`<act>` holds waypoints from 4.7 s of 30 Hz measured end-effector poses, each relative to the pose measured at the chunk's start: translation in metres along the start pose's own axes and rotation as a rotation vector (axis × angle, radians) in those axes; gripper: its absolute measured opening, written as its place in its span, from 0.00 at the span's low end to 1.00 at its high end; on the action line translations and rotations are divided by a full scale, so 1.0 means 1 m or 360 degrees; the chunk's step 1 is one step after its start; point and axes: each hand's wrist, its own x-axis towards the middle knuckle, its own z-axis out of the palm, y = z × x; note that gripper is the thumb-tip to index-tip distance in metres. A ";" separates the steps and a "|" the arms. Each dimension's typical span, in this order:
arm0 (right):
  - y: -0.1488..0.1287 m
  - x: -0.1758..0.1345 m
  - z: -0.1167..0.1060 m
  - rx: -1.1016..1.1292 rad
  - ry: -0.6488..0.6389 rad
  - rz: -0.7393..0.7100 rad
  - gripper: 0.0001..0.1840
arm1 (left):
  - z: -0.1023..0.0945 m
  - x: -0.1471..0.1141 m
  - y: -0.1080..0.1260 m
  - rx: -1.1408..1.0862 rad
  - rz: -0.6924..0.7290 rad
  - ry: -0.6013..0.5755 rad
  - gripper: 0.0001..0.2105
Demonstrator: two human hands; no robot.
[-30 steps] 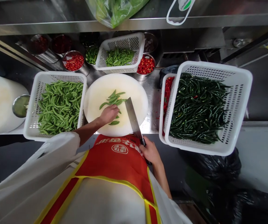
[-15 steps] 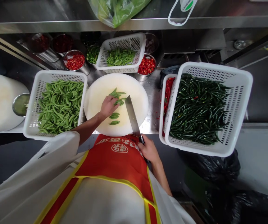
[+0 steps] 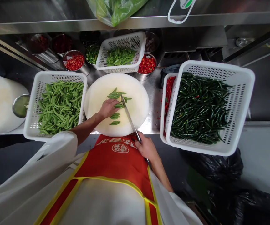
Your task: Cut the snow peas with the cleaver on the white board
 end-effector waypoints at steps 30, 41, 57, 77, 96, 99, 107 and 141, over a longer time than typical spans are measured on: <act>-0.003 -0.008 0.003 0.0083 -0.0041 -0.0056 0.22 | -0.011 -0.034 0.000 -0.0249 -0.0021 -0.0002 0.16; -0.008 -0.013 0.014 0.0031 -0.0038 -0.0082 0.24 | -0.007 -0.064 -0.007 -0.0350 0.0241 -0.0087 0.36; -0.025 -0.021 0.040 0.0102 0.0090 0.0030 0.23 | 0.007 -0.058 -0.002 -0.0210 0.0162 -0.0031 0.22; -0.022 -0.028 0.043 0.0322 0.0221 0.0229 0.25 | -0.029 -0.038 -0.043 -0.0053 -0.0503 0.0206 0.06; -0.010 -0.027 0.044 0.0346 0.0241 0.0209 0.16 | -0.024 0.014 -0.023 -0.0193 -0.0035 0.0313 0.10; -0.008 -0.027 0.043 0.0339 0.0231 0.0196 0.16 | -0.017 0.027 -0.033 -0.0133 -0.0091 0.0269 0.12; -0.008 -0.025 0.041 0.0357 0.0233 0.0203 0.15 | -0.006 0.032 -0.019 -0.0076 0.0003 0.0270 0.10; -0.015 -0.027 0.042 0.0295 0.0215 0.0168 0.17 | -0.002 -0.054 0.021 -0.0090 0.0149 0.0196 0.19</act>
